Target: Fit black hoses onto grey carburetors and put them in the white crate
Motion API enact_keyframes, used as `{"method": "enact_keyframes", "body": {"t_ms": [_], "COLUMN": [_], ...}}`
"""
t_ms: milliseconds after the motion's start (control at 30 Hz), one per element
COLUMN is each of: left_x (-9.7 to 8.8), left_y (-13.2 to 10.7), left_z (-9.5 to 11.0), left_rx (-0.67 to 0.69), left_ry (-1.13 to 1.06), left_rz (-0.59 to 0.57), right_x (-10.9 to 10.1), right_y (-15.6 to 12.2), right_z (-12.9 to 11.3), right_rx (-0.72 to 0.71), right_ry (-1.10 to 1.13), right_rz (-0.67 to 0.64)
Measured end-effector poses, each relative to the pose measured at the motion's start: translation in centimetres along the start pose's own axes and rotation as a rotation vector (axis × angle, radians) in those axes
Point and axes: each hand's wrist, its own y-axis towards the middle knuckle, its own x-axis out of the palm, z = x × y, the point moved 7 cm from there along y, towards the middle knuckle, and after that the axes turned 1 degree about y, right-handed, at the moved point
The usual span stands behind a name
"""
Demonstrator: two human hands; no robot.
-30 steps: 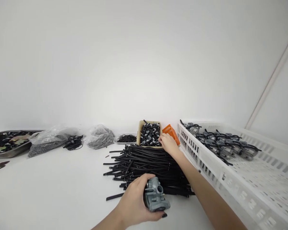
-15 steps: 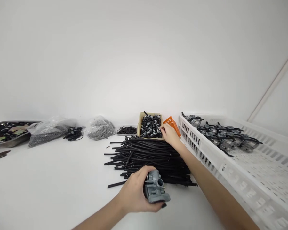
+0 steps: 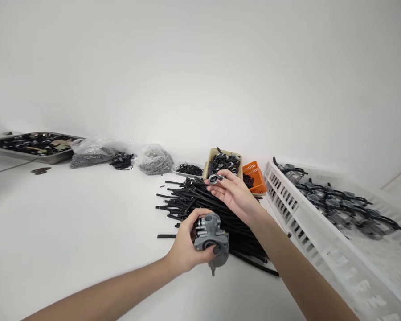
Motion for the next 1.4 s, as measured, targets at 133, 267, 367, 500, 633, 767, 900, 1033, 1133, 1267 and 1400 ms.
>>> {"method": "enact_keyframes", "body": {"t_ms": [133, 267, 367, 500, 633, 767, 900, 1033, 1133, 1267, 1400], "left_x": [-0.4, -0.8, -1.0, -1.2, -0.9, -0.6, -0.5, -0.4, -0.4, -0.3, -0.4], "left_y": [0.1, 0.2, 0.1, 0.0, 0.1, 0.1, 0.0, 0.0, 0.0, 0.2, 0.3], "left_z": [-0.8, -1.1, -1.5, -1.8, -1.5, -1.4, -1.4, -1.7, -1.7, -1.6, -1.3], "left_rx": [-0.048, -0.031, -0.031, -0.043, -0.031, -0.045, -0.065, -0.099, -0.1, -0.093, -0.09], "left_ry": [-0.046, -0.019, 0.005, 0.07, 0.054, 0.053, 0.045, 0.043, 0.047, 0.066, 0.054], "left_rz": [0.053, 0.087, 0.102, 0.124, 0.097, 0.07, 0.035, 0.027, 0.023, 0.012, 0.004], "right_x": [1.3, 1.8, 1.9, 1.4, 1.3, 1.1, 1.1, 1.0, 0.8, 0.5, 0.2], "right_y": [-0.8, -1.4, -1.6, -1.8, -2.2, -2.3, -2.3, -2.1, -1.9, -1.8, -1.7], "right_z": [0.7, 1.3, 1.5, 1.8, 2.0, 1.9, 2.0, 2.2, 2.5, 2.8, 3.1], "right_rx": [0.078, 0.141, 0.18, 0.235, 0.24, 0.222, 0.221, 0.203, 0.207, 0.217, 0.226], "right_ry": [-0.06, -0.202, -0.234, -0.25, -0.305, -0.358, -0.313, -0.263, -0.235, -0.211, -0.187], "right_rz": [-0.121, -0.252, -0.332, -0.348, -0.4, -0.447, -0.493, -0.48, -0.474, -0.475, -0.469]}}
